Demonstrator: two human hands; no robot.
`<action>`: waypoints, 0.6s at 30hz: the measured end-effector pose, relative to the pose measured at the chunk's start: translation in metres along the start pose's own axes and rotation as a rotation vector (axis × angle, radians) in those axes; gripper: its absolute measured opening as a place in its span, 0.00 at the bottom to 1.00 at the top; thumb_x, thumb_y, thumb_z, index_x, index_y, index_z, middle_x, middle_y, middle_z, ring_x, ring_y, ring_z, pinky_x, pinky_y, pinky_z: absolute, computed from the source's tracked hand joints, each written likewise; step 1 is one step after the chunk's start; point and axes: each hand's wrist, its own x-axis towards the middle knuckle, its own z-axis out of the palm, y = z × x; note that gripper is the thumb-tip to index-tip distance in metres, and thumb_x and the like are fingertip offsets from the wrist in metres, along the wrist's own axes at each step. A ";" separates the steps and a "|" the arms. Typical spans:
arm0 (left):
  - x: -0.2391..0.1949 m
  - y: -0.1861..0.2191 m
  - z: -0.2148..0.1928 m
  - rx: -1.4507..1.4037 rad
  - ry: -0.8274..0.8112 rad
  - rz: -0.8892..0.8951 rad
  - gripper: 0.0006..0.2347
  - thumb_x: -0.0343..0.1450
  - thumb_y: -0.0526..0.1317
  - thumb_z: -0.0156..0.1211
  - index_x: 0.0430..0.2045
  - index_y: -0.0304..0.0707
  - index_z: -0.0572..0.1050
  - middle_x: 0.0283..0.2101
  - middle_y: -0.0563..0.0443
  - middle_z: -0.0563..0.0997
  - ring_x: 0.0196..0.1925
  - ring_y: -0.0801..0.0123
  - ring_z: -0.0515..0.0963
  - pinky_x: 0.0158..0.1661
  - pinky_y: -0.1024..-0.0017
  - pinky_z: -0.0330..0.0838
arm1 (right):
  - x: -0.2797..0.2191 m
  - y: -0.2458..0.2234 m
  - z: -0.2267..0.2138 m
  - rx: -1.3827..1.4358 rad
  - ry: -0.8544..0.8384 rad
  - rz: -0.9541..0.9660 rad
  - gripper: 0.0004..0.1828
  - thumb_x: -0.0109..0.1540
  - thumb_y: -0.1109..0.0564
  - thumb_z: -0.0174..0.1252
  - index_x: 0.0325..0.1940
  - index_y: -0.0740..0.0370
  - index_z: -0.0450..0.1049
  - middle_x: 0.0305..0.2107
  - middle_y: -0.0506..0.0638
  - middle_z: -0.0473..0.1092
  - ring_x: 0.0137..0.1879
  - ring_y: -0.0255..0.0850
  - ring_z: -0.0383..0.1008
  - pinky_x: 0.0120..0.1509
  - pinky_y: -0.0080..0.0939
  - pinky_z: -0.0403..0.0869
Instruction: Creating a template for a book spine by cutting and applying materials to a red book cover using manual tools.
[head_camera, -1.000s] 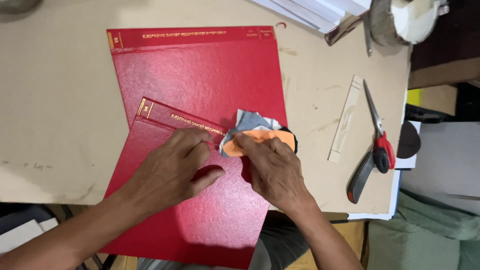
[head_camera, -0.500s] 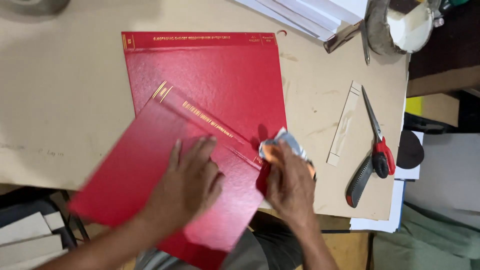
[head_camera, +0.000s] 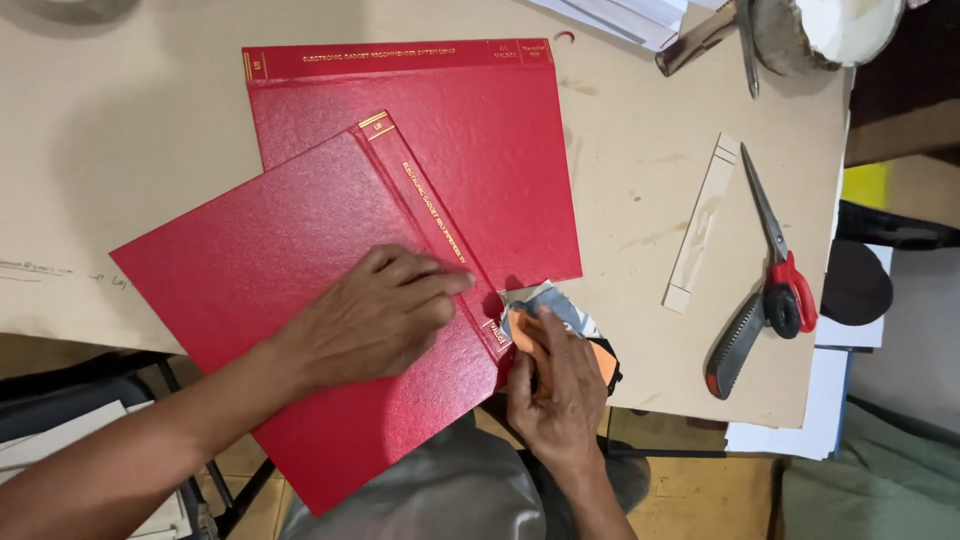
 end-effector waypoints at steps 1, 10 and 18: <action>0.000 -0.001 0.002 0.001 -0.002 -0.001 0.03 0.72 0.35 0.53 0.33 0.42 0.65 0.59 0.45 0.78 0.53 0.53 0.77 0.50 0.56 0.67 | -0.001 0.001 0.000 0.002 0.000 0.000 0.28 0.67 0.62 0.56 0.72 0.64 0.61 0.52 0.51 0.79 0.53 0.44 0.80 0.57 0.42 0.78; 0.005 0.002 0.003 0.113 -0.037 0.038 0.04 0.72 0.33 0.50 0.34 0.46 0.69 0.58 0.53 0.79 0.49 0.52 0.76 0.45 0.56 0.65 | -0.002 0.000 0.000 0.032 0.024 0.003 0.28 0.66 0.63 0.56 0.71 0.65 0.62 0.51 0.52 0.78 0.52 0.45 0.79 0.56 0.42 0.77; 0.004 0.008 -0.002 0.152 -0.113 0.049 0.05 0.76 0.36 0.46 0.39 0.42 0.71 0.60 0.46 0.79 0.48 0.56 0.75 0.56 0.54 0.63 | -0.002 -0.001 -0.001 0.014 -0.013 0.041 0.28 0.65 0.61 0.55 0.70 0.64 0.62 0.51 0.52 0.78 0.53 0.46 0.79 0.57 0.44 0.76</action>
